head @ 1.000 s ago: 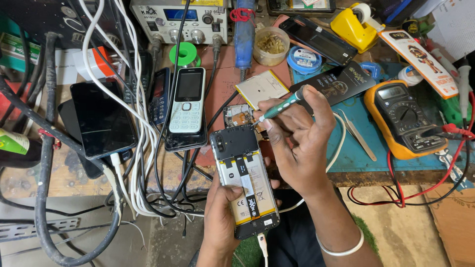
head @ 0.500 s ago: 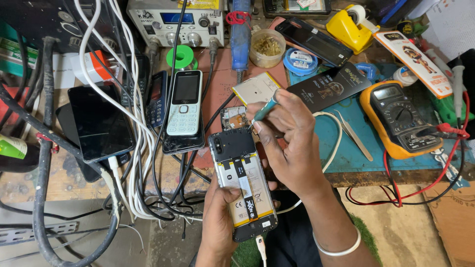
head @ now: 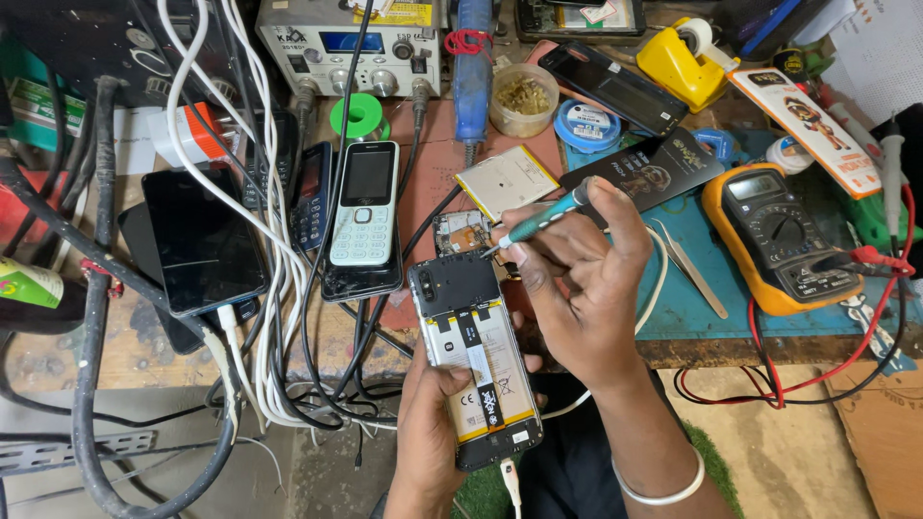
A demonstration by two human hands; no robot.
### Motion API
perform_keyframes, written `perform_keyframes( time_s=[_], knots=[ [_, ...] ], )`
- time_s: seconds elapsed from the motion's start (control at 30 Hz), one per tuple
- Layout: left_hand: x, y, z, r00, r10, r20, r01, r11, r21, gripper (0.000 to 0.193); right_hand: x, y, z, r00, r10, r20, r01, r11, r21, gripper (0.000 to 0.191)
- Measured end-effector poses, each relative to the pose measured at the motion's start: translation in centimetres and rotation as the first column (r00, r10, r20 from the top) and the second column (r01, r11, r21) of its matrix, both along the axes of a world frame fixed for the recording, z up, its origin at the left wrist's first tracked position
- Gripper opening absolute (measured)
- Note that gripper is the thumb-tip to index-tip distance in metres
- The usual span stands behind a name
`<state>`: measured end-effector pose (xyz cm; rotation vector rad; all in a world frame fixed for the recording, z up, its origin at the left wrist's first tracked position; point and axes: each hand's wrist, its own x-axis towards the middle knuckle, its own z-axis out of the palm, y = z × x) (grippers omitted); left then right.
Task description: The person holds a disassembled smartphone and uses a screwdriver and tweezers to manipulate internal components and connectors. The person repeatedly probes the battery area and charging port, then removes a small circuit board from the bottom of the device.
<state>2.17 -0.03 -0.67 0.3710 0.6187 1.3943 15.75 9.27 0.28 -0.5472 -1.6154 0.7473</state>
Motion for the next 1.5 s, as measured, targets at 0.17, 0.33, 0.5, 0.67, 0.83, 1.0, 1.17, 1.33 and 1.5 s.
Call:
perform_keyframes(
  time_s=[0.17, 0.33, 0.5, 0.67, 0.83, 1.0, 1.17, 1.33, 1.5],
  knots=[
    [0.0, -0.1, -0.3, 1.000, 0.002, -0.020, -0.002, 1.000, 0.006, 0.060, -0.6, -0.2, -0.2, 1.000, 0.009, 0.021, -0.009, 1.000, 0.020, 0.075],
    [0.0, -0.1, -0.6, 1.000, -0.002, 0.000, 0.002, 1.000, 0.026, 0.060, -0.8, 0.3, -0.2, 0.995, -0.062, 0.076, 0.054, 0.993, 0.106, 0.075],
    [-0.1, -0.1, -0.8, 1.000, -0.014, -0.014, 0.014, 1.000, 0.000, 0.057, -0.8, 0.2, -0.1, 0.981, -0.152, 0.123, 0.127, 0.974, 0.188, 0.076],
    [-0.1, 0.0, -0.7, 1.000, -0.008, -0.019, 0.007, 1.000, -0.009, 0.057, -0.9, 0.0, 0.2, 0.990, -0.100, 0.103, 0.087, 0.989, 0.124, 0.072],
    [-0.1, 0.0, -0.3, 1.000, -0.021, -0.007, 0.021, 1.000, -0.011, 0.057, -1.0, 0.3, 0.9, 0.975, -0.182, 0.130, 0.156, 0.970, 0.188, 0.072],
    [0.1, 0.1, -0.3, 1.000, 0.005, -0.009, -0.006, 0.999, -0.032, 0.059, -0.6, 0.1, 1.6, 0.957, -0.193, 0.218, 0.155, 0.971, 0.181, 0.073],
    [-0.2, -0.2, -0.5, 0.999, -0.001, -0.035, 0.000, 0.999, -0.037, 0.058, -1.7, 0.9, 1.6, 0.908, -0.351, 0.230, 0.277, 0.913, 0.298, 0.072],
    [-0.4, -0.2, -0.7, 0.999, -0.026, -0.021, 0.026, 1.000, -0.002, 0.057, -1.8, 0.2, 1.4, 0.989, -0.085, 0.118, 0.070, 0.989, 0.128, 0.062],
    [-0.3, -0.2, -0.8, 1.000, 0.000, -0.002, 0.000, 0.999, -0.044, 0.059, -1.8, 0.3, 1.4, 0.934, -0.335, 0.126, 0.303, 0.927, 0.222, 0.071]
  ],
)
